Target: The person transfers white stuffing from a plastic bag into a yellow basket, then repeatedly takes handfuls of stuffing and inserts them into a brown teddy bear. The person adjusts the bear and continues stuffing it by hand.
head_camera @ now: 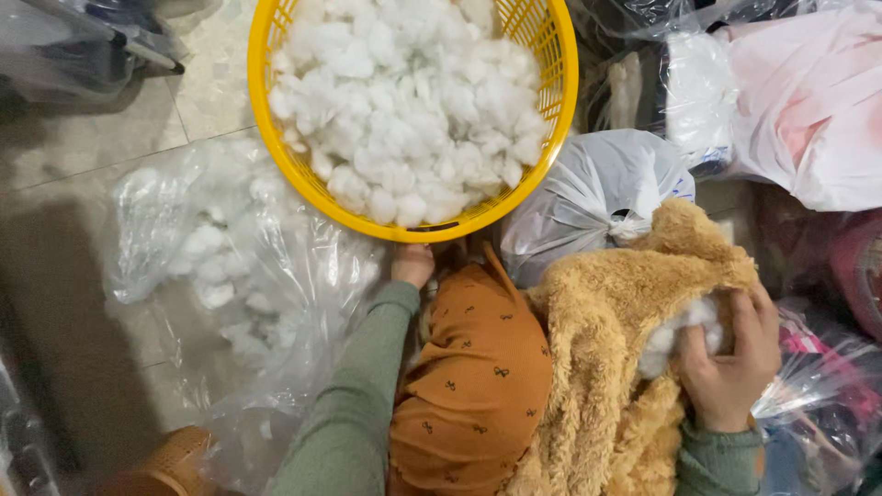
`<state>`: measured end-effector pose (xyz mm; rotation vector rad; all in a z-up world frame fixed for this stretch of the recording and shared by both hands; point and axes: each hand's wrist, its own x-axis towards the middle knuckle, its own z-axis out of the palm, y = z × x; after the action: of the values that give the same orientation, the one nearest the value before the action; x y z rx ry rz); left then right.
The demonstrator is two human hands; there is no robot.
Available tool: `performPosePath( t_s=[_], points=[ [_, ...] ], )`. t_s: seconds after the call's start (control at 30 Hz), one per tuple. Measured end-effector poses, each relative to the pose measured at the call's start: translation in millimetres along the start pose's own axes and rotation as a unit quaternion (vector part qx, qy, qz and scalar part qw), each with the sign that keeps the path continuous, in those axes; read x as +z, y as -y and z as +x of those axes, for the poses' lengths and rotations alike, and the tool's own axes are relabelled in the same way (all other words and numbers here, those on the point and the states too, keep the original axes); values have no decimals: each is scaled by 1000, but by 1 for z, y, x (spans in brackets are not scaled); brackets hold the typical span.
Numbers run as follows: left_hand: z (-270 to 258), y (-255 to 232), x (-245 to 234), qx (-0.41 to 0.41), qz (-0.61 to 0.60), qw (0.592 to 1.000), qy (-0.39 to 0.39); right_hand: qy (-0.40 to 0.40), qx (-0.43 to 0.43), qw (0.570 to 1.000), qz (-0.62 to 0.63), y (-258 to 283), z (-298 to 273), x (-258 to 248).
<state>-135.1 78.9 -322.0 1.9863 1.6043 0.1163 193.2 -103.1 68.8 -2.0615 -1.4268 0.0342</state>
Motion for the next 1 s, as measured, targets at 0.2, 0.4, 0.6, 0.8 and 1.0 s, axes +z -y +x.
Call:
performPosePath(
  t_s=[0.2,0.4,0.6,0.8,1.0],
  points=[
    [46,10,38,-16,-163,981,-103,13,29,999,-9,13,8,-2],
    [23,6,43,-19,-57,993,-99,65,10,993,-96,12,4,-2],
    [-29,-13,7,105,110,986,62,52,-5,997,-57,3,5,1],
    [-65,-65,-125,214,-224,949,65,11,42,992,121,-22,-12,8],
    [-93,-119,-241,253,-288,923,-13,-63,103,975,186,-38,-34,21]
  ],
)
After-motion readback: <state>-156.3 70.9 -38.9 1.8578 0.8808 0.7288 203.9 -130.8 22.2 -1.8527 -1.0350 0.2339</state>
